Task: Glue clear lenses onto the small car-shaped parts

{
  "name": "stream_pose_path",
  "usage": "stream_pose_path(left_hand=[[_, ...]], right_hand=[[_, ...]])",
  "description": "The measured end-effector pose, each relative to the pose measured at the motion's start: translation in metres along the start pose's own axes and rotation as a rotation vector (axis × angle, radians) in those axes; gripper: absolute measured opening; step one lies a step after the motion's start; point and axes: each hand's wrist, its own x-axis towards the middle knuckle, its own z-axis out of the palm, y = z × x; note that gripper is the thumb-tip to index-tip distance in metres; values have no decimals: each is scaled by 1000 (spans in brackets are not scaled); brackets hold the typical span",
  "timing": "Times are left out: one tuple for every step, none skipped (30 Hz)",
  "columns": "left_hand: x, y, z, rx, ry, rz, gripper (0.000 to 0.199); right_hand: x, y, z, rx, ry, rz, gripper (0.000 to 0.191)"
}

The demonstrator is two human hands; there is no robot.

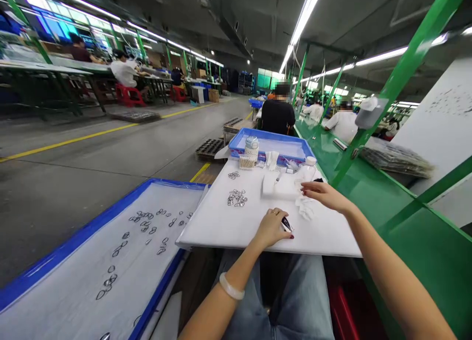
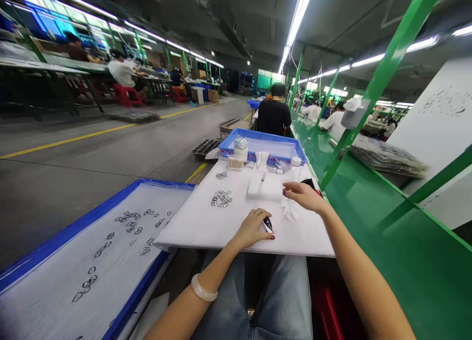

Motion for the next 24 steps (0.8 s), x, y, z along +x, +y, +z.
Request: stream_pose_path(left_hand=[[1, -4, -3, -16, -19, -2, 45], [2, -7, -6, -34, -36, -5, 55], [3, -11, -9, -51, -54, -9, 60], [4, -14, -11, -69, -69, -14, 58], [5, -17, -12, -85, -81, -23, 53], [5, -19, -12, -103, -82, -40, 46], [5, -21, -11, -120, -77, -67, 39], [4, -22, -10, -134, -63, -105, 34], [3, -22, -8, -141, -40, -153, 31], [1, -22, -6, -136, 2, -198, 30], [-1, -21, -4, -117, 66, -232, 31], [-4, -21, -3, -92, 130, -244, 37], [-6, -20, -2, -71, 183, -232, 47], [-7, -20, -3, -64, 208, -202, 57], [-8, -19, -5, -77, 194, -159, 65], [-8, -19, -7, -108, 137, -114, 71], [-7, -18, -10, -142, 58, -71, 74], [-6, -17, -14, -168, -29, -40, 74], [-5, -16, -18, -178, -109, -20, 72], [-4, -16, -21, -174, -179, -5, 68], [-3, -16, -24, -163, -233, 15, 65], [-2, -16, -26, -151, -274, 38, 63], [-1, -16, -28, -143, -304, 63, 63], [-1, -17, -28, -140, -321, 88, 61]], right_hand=[[28, 9, 18, 12, 15, -2, 47], [53, 17, 34, 27, 20, -11, 46], [75, 25, 50, 45, 14, -27, 43], [93, 32, 63, 64, -4, -50, 38], [107, 38, 72, 82, -29, -76, 32], [118, 43, 78, 97, -58, -101, 27], [125, 48, 81, 108, -88, -122, 24], [131, 52, 81, 116, -116, -137, 23], [134, 55, 79, 123, -140, -145, 22], [136, 57, 77, 127, -161, -153, 22], [136, 59, 74, 133, -174, -163, 23], [136, 60, 72, 142, -181, -172, 24], [136, 60, 71, 154, -180, -179, 24], [135, 59, 71, 168, -175, -182, 24], [133, 58, 72, 183, -168, -180, 24], [132, 57, 74, 194, -162, -171, 23], [131, 56, 76, 191, -149, -161, 21], [130, 55, 79, 171, -130, -155, 17], [129, 53, 81, 140, -106, -155, 15], [128, 52, 82, 106, -78, -158, 13], [127, 51, 83, 80, -52, -158, 14], [126, 51, 84, 76, -40, -153, 14], [126, 50, 83, 106, -47, -143, 14], [125, 50, 83, 169, -65, -130, 16]])
